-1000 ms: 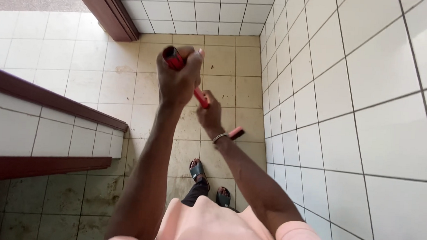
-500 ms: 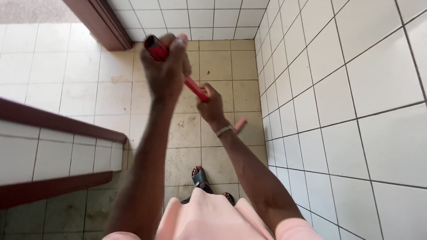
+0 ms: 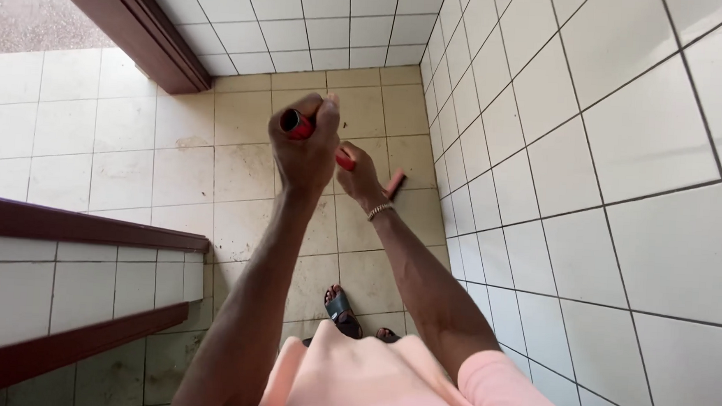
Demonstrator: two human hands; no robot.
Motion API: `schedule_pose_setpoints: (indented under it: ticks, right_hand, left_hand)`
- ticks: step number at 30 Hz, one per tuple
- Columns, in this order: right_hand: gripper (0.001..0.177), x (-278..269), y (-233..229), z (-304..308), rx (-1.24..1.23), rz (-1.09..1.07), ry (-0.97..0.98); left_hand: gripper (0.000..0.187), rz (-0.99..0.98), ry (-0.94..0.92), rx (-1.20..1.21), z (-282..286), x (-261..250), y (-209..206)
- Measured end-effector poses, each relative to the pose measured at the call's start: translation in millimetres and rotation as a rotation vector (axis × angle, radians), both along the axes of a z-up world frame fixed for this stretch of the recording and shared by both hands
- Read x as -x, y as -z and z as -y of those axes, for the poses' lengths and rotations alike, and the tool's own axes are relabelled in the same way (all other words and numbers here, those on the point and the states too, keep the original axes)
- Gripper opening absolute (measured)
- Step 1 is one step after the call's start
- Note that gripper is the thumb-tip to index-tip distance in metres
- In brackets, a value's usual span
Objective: The person uses a broom to sweep dirt and debris from the tiled floor of a restroom toward a doorway, then uses a bucket to assist in clearing the area.
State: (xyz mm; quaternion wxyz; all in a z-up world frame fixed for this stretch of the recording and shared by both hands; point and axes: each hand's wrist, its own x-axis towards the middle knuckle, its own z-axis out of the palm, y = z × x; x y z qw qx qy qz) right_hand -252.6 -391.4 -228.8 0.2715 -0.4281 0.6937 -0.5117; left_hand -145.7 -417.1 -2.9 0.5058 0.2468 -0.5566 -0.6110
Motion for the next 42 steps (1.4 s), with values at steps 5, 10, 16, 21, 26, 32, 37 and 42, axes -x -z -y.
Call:
schedule_pose_setpoints:
  ticks: [5,10,16,21,26,32,37,42]
  right_hand:
    - [0.023,5.4,-31.8,21.7,0.129,0.002,-0.279]
    - [0.023,15.3,-57.0,2.9,0.107,-0.038,-0.160]
    - [0.006,45.6,-28.3,-31.6,0.026,-0.259,0.051]
    - [0.004,63.4,-5.4,-43.5,-0.118,-0.175,0.040]
    - [0.007,43.8,2.5,-17.8,-0.028,0.044,0.083]
    - [0.009,36.4,-24.1,28.5,0.016,-0.041,-0.147]
    - [0.006,39.5,-43.1,14.5,-0.048,-0.138,-0.100]
    - [0.017,75.5,-11.2,-4.7,-0.107,-0.159,-0.063]
  left_hand:
    - [0.045,0.059,-0.034,0.233,7.6,-5.7,-33.6]
    - [0.046,-0.014,-0.067,0.163,7.9,12.1,-37.7]
    - [0.039,-0.047,0.102,0.035,13.2,29.3,-9.8]
    - [0.040,-0.060,0.463,-0.118,25.2,26.1,16.5]
    - [0.042,0.147,0.382,0.142,18.9,22.2,30.2]
    - [0.044,0.069,0.274,0.230,43.1,2.3,2.7]
    - [0.045,-0.054,0.218,0.050,44.7,7.2,-14.3]
    - [0.044,-0.007,0.266,-0.005,30.7,34.6,14.8]
